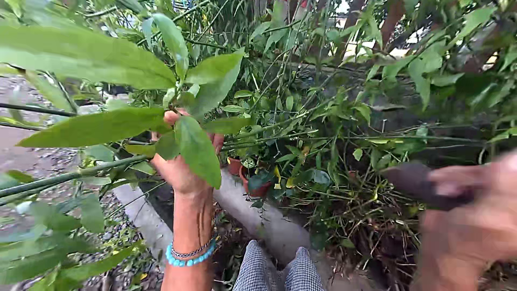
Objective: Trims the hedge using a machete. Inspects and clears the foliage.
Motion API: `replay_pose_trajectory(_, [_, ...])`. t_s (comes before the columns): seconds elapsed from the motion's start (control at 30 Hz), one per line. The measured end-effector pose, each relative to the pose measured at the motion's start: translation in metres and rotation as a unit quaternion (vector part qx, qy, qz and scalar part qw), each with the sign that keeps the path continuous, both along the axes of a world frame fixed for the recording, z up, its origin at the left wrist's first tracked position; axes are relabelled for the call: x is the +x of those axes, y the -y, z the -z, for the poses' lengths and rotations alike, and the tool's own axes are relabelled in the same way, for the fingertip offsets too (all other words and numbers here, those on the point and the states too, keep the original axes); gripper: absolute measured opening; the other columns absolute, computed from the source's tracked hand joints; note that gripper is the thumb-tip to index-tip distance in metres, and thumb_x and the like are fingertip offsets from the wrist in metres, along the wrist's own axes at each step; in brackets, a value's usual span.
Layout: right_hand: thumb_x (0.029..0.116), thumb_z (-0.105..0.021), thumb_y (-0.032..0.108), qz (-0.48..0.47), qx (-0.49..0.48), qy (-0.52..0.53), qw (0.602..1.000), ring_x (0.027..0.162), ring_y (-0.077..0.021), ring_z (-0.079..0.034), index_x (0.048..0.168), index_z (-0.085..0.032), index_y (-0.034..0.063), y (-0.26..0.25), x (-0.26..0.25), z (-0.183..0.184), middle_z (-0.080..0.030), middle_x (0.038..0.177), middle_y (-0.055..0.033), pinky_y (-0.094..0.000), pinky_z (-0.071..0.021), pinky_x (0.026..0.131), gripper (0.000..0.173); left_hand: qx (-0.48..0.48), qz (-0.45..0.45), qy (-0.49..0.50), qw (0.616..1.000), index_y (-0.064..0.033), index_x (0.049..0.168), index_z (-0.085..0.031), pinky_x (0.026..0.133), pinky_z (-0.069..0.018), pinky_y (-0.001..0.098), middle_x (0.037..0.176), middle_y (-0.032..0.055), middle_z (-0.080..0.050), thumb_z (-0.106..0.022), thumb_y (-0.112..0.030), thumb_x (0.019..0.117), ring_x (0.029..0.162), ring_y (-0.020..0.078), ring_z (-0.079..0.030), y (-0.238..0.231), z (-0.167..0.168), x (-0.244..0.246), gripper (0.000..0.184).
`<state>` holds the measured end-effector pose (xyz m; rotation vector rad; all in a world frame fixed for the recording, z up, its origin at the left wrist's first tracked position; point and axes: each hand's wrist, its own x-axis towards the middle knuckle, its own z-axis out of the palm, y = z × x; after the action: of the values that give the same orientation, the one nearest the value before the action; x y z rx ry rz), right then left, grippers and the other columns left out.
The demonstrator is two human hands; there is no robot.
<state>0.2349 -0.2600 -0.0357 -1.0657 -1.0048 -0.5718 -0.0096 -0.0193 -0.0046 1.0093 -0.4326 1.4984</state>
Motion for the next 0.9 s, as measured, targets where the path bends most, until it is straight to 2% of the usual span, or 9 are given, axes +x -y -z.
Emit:
replay_pose_trajectory(0.07, [0.0887, -0.074, 0.016, 0.031, -0.245, -0.121, 0.961, 0.068, -0.0119, -0.067, 0.108, -0.066, -0.007, -0.045, -0.028, 0.081, -0.069, 0.081, -0.0101, -0.0321, -0.0593, 0.067, 0.031, -0.039, -0.067, -0.032, 0.996, -0.0206, 0.083, -0.055, 0.052, -0.0484, 0.0201, 0.051, -0.0095, -0.047, -0.013, -0.022, 0.1098, 0.046, 0.0025, -0.048, 0.013, -0.016, 0.005, 0.05])
replay_pose_trajectory(0.13, [0.0908, -0.074, 0.013, -0.018, -0.479, -0.224, 0.849, 0.082, -0.0311, -0.069, 0.124, -0.064, -0.008, -0.059, -0.045, 0.143, -0.07, 0.096, -0.0231, -0.0517, -0.0556, 0.08, 0.04, -0.134, -0.156, -0.108, 0.973, -0.0151, 0.093, -0.052, 0.051, -0.0473, 0.0204, 0.059, -0.0077, -0.05, -0.026, -0.009, 0.1064, 0.048, 0.0023, -0.047, 0.018, -0.014, 0.03, 0.03])
replay_pose_trajectory(0.2, [0.0895, -0.076, 0.012, -0.012, -0.471, -0.243, 0.848, 0.084, -0.0356, -0.069, 0.119, -0.066, -0.0092, -0.057, -0.039, 0.16, -0.07, 0.096, -0.0254, -0.0569, -0.0548, 0.081, 0.038, -0.14, -0.162, -0.146, 0.966, -0.0166, 0.094, -0.057, 0.047, -0.0403, 0.0185, 0.058, -0.0107, -0.048, -0.028, -0.011, 0.1058, 0.045, 0.0009, -0.04, 0.008, 0.004, 0.036, 0.032])
replay_pose_trajectory(0.27, [0.0886, -0.077, 0.013, 0.014, -0.408, -0.226, 0.884, 0.085, -0.0356, -0.07, 0.12, -0.067, -0.0089, -0.056, -0.023, 0.149, -0.071, 0.097, -0.0256, -0.0574, -0.0558, 0.08, 0.039, -0.111, -0.141, -0.096, 0.979, -0.0208, 0.075, -0.052, 0.047, -0.0424, 0.0199, 0.047, -0.012, -0.043, -0.015, -0.017, 0.1079, 0.04, 0.0017, -0.041, -0.001, -0.017, 0.032, 0.049])
replay_pose_trajectory(0.33, [0.0897, -0.075, 0.014, 0.027, -0.44, -0.201, 0.875, 0.082, -0.0321, -0.069, 0.121, -0.066, -0.0079, -0.042, -0.012, 0.132, -0.07, 0.097, -0.0235, -0.0537, -0.0558, 0.078, 0.039, -0.088, -0.133, -0.092, 0.983, -0.0217, 0.073, -0.047, 0.045, -0.0414, 0.0193, 0.043, -0.0122, -0.036, -0.01, -0.018, 0.1086, 0.038, 0.0018, -0.037, 0.004, -0.035, 0.029, 0.052])
replay_pose_trajectory(0.4, [0.0909, -0.075, 0.013, 0.007, -0.476, -0.19, 0.859, 0.078, -0.0276, -0.066, 0.121, -0.066, -0.0049, -0.05, -0.008, 0.113, -0.069, 0.095, -0.0201, -0.0497, -0.0546, 0.076, 0.036, -0.075, -0.153, -0.087, 0.982, -0.0182, 0.079, -0.047, 0.043, -0.0385, 0.019, 0.044, -0.0109, -0.034, -0.017, -0.01, 0.1084, 0.037, 0.0023, -0.034, 0.007, -0.055, 0.03, 0.042])
replay_pose_trajectory(0.5, [0.0903, -0.075, 0.012, -0.02, -0.49, -0.211, 0.846, 0.071, -0.0232, -0.064, 0.119, -0.066, -0.0029, -0.052, -0.006, 0.109, -0.067, 0.09, -0.0161, -0.0456, -0.0553, 0.07, 0.033, -0.058, -0.185, -0.118, 0.974, -0.0137, 0.09, -0.056, 0.041, -0.0403, 0.0152, 0.06, -0.0087, -0.056, -0.03, 0.001, 0.1021, 0.042, -0.0001, -0.044, 0.01, -0.055, 0.034, 0.032])
replay_pose_trajectory(0.73, [0.0912, -0.073, 0.011, -0.044, -0.587, -0.189, 0.786, 0.073, -0.0233, -0.064, 0.12, -0.064, -0.0002, -0.022, 0.018, 0.082, -0.066, 0.092, -0.0146, -0.0463, -0.0546, 0.071, 0.032, -0.052, -0.203, -0.245, 0.946, -0.0126, 0.092, -0.048, 0.039, -0.0347, 0.0191, 0.052, -0.0088, -0.038, -0.032, -0.001, 0.1043, 0.039, 0.0032, -0.032, 0.022, -0.104, 0.077, 0.023])
replay_pose_trajectory(0.9, [0.0895, -0.075, 0.009, -0.087, -0.599, -0.203, 0.77, 0.071, -0.02, -0.062, 0.114, -0.065, 0.0, -0.004, 0.033, 0.089, -0.064, 0.087, -0.0114, -0.0433, -0.054, 0.069, 0.028, 0.065, -0.236, -0.307, 0.92, -0.0029, 0.085, -0.057, 0.041, -0.0354, 0.0224, 0.062, -0.0003, -0.05, -0.047, 0.003, 0.0989, 0.043, 0.0067, -0.036, 0.027, -0.134, 0.147, 0.018])
